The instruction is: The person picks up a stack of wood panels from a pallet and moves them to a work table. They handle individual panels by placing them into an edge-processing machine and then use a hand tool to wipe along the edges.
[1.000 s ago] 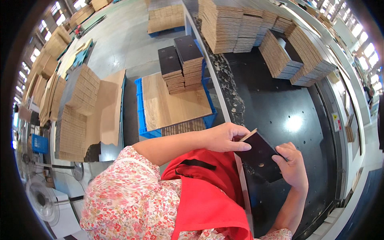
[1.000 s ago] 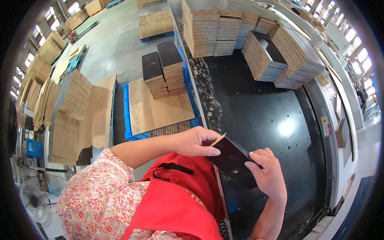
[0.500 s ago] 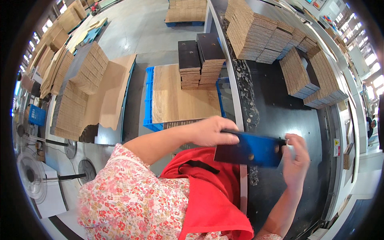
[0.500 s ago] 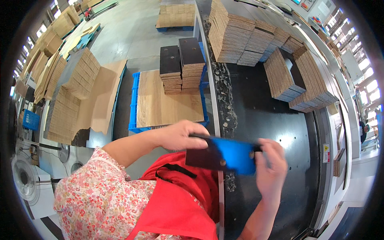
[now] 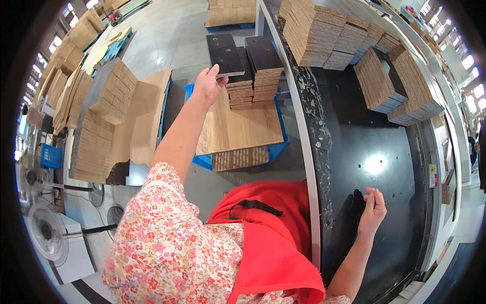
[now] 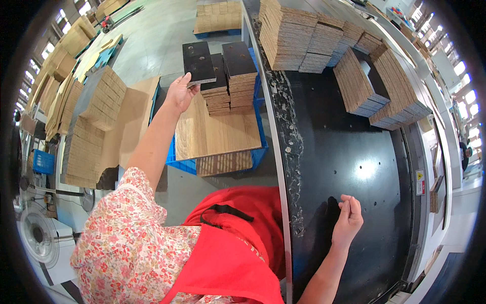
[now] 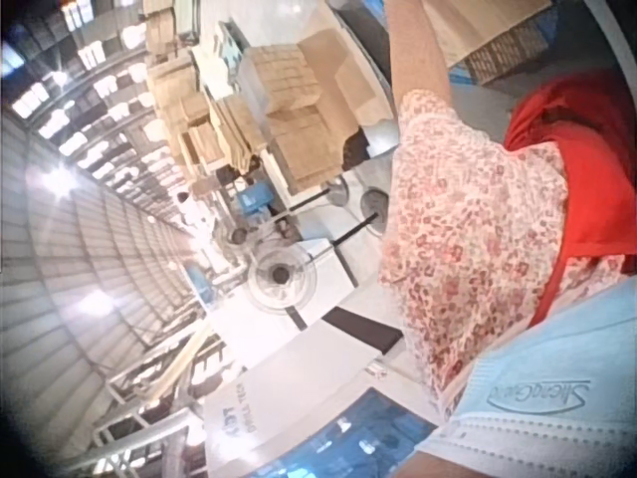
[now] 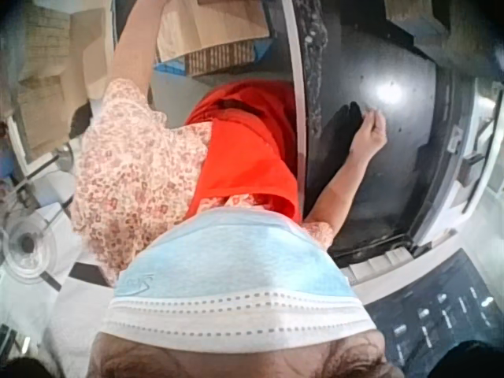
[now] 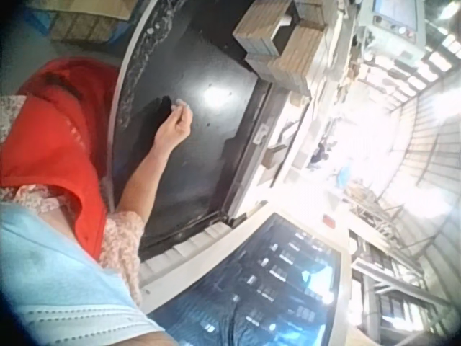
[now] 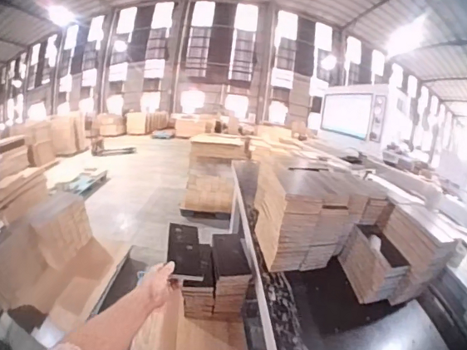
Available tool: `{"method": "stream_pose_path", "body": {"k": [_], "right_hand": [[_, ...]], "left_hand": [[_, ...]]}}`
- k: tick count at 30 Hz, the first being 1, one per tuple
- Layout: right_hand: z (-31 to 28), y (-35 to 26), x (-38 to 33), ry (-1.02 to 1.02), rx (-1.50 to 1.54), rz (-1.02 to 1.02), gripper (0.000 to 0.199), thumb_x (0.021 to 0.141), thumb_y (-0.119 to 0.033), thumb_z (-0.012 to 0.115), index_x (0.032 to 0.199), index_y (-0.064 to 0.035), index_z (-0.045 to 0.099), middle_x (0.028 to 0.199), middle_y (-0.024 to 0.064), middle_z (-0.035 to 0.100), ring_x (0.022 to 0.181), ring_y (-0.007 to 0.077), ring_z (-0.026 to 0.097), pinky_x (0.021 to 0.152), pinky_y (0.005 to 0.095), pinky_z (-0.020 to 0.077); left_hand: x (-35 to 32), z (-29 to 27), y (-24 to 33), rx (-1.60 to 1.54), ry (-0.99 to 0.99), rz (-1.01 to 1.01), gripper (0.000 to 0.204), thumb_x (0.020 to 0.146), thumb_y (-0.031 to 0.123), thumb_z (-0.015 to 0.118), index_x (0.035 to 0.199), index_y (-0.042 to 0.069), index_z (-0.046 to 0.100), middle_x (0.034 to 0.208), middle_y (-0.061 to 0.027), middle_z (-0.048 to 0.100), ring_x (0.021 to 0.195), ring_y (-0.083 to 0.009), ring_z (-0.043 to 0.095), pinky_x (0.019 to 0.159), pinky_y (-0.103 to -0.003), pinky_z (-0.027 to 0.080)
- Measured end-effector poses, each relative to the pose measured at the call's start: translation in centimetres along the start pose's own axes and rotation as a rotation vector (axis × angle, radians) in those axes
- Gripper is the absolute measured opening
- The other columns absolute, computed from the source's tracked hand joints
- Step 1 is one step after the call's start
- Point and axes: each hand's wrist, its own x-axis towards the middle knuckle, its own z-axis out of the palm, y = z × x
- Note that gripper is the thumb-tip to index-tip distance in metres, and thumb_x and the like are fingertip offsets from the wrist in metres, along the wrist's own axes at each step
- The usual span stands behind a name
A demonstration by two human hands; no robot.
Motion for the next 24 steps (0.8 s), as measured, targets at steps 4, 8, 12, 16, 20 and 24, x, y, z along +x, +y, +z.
{"method": "stream_pose_path", "body": {"k": [4, 8, 12, 16, 20, 24], "right_hand": [[-0.2, 0.4, -0.1, 0.019, -0.005, 0.002, 0.017, 0.104, -0.003, 0.052, 0.106, 0.0032, 0.068, 0.102, 0.0032, 0.067, 0.087, 0.0099, 0.058, 0.081, 0.0253, 0.0497], [-0.4, 0.6, -0.2, 0.015, -0.009, -0.012, 0.016, 0.104, -0.004, 0.053, 0.107, 0.0025, 0.068, 0.103, 0.0021, 0.067, 0.087, 0.0091, 0.058, 0.081, 0.0249, 0.0493], [-0.4, 0.5, -0.4, 0.012, -0.021, -0.023, 0.016, 0.104, -0.006, 0.054, 0.108, 0.0017, 0.068, 0.103, 0.0007, 0.066, 0.087, 0.0082, 0.056, 0.082, 0.0245, 0.0483], [-0.3, -0.1, -0.4, 0.0, -0.038, -0.029, 0.015, 0.103, -0.001, 0.053, 0.107, 0.0029, 0.067, 0.104, 0.0034, 0.067, 0.088, 0.0097, 0.059, 0.081, 0.0248, 0.0497], [-0.3, 0.1, -0.4, 0.008, -0.012, -0.046, 0.015, 0.103, -0.001, 0.053, 0.107, 0.0031, 0.067, 0.104, 0.0037, 0.066, 0.088, 0.0102, 0.059, 0.082, 0.0247, 0.0496], [-0.1, -0.2, -0.2, -0.009, 0.002, -0.06, 0.015, 0.103, -0.001, 0.053, 0.106, 0.0033, 0.067, 0.104, 0.0039, 0.066, 0.088, 0.0105, 0.059, 0.082, 0.0245, 0.0494]], "left_hand": [[1.4, 1.8, -1.0, 0.196, 0.054, 0.02, 0.03, 0.103, 0.017, 0.058, 0.126, -0.002, 0.055, 0.118, -0.0105, 0.062, 0.099, -0.0199, 0.062, 0.082, -0.032, 0.059], [1.8, 2.7, -1.3, 0.247, 0.083, 0.013, 0.04, 0.103, 0.012, 0.058, 0.134, -0.01, 0.047, 0.133, -0.0159, 0.053, 0.109, -0.0232, 0.058, 0.09, -0.035, 0.059], [1.9, 3.1, -1.8, 0.381, 0.143, -0.061, 0.043, 0.103, 0.014, 0.059, 0.137, -0.009, 0.047, 0.13, -0.0141, 0.056, 0.106, -0.0223, 0.06, 0.087, -0.033, 0.059], [2.3, 2.1, -2.4, 0.53, 0.147, -0.021, 0.034, 0.1, 0.018, 0.064, 0.125, -0.005, 0.061, 0.106, -0.0108, 0.068, 0.079, -0.0167, 0.065, 0.062, -0.028, 0.053], [2.5, 2.4, -2.6, 0.751, 0.157, 0.013, 0.036, 0.097, 0.025, 0.067, 0.12, -0.003, 0.065, 0.096, -0.0061, 0.066, 0.072, -0.0142, 0.058, 0.057, -0.028, 0.048], [4.7, 0.0, -3.5, 0.896, 0.152, 0.102, 0.043, 0.095, 0.026, 0.069, 0.122, -0.007, 0.063, 0.1, -0.0113, 0.07, 0.08, -0.0191, 0.064, 0.063, -0.036, 0.049]]}}
